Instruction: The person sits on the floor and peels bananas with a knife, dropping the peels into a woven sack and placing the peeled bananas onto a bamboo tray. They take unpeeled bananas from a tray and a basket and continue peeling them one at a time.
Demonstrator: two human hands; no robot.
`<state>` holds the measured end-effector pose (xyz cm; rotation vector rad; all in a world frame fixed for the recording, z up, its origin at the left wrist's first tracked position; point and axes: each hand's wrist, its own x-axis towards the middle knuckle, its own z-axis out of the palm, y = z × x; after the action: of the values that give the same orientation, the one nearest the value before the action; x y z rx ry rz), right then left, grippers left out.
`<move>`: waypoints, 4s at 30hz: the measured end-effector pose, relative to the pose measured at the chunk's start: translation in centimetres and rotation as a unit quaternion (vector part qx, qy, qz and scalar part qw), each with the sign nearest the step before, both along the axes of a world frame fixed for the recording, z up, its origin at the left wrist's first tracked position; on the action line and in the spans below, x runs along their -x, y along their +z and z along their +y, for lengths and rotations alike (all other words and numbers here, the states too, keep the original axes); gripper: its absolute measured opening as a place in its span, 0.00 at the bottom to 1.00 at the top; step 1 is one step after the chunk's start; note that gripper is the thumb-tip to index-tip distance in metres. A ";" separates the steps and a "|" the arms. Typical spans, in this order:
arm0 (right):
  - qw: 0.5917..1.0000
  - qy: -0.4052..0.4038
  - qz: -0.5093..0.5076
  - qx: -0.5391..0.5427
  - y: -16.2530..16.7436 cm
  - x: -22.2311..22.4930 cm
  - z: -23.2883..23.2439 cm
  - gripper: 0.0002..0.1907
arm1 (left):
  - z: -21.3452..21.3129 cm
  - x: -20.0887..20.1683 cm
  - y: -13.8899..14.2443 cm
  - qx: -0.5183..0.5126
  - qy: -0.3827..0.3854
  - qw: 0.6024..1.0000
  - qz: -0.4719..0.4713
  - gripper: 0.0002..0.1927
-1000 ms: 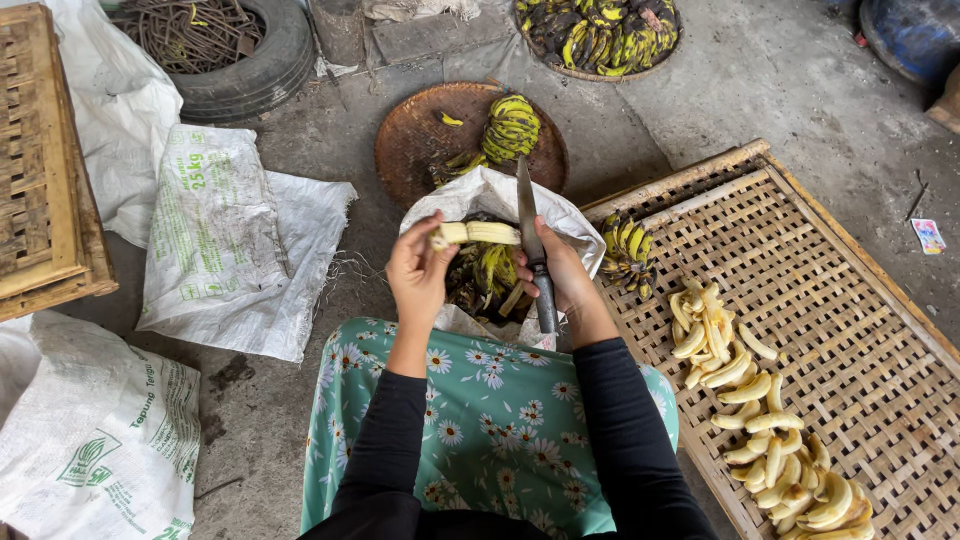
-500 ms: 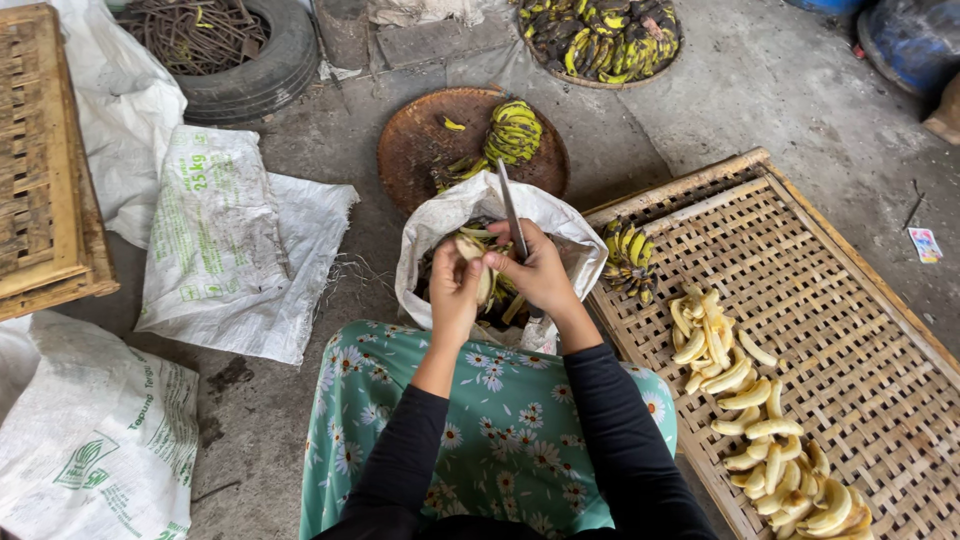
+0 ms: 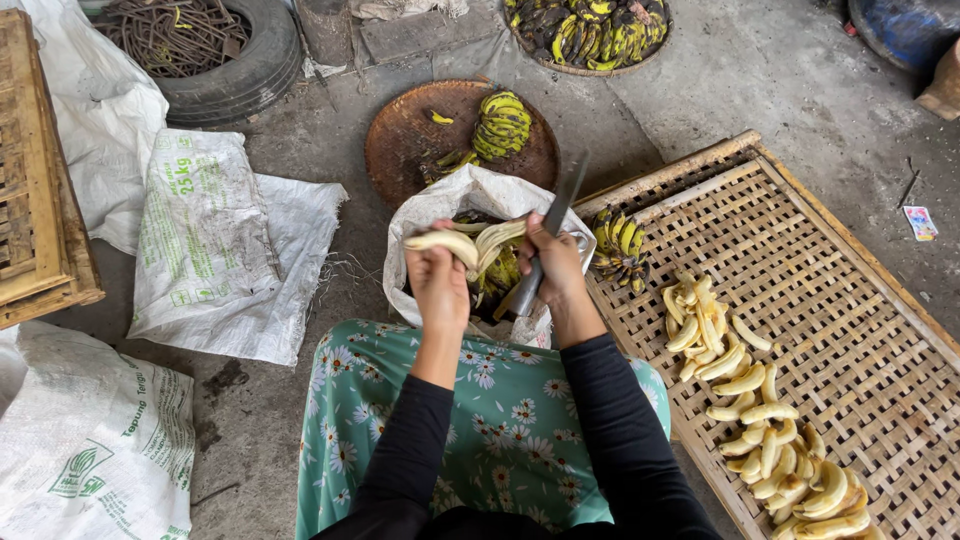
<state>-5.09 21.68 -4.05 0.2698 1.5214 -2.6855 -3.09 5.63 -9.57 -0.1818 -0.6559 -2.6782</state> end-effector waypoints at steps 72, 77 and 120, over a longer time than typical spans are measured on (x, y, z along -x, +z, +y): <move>0.790 0.241 0.400 -0.397 4.8 -8.5 -4.0 0.26 | -4.4 1.9 7.7 0.048 0.039 0.985 -0.158 0.23; 0.788 0.236 0.397 -0.407 4.5 -8.4 -4.0 0.26 | -4.2 1.7 7.5 0.020 0.047 0.990 -0.132 0.22; 0.715 -0.350 0.206 -0.569 4.1 -7.6 15.7 0.35 | 20.4 5.2 -2.2 0.049 -0.330 0.905 -0.265 0.09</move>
<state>2.47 37.41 0.05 0.3073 3.6857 -1.6494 -8.32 26.04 -11.76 0.3916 -1.0404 -3.3851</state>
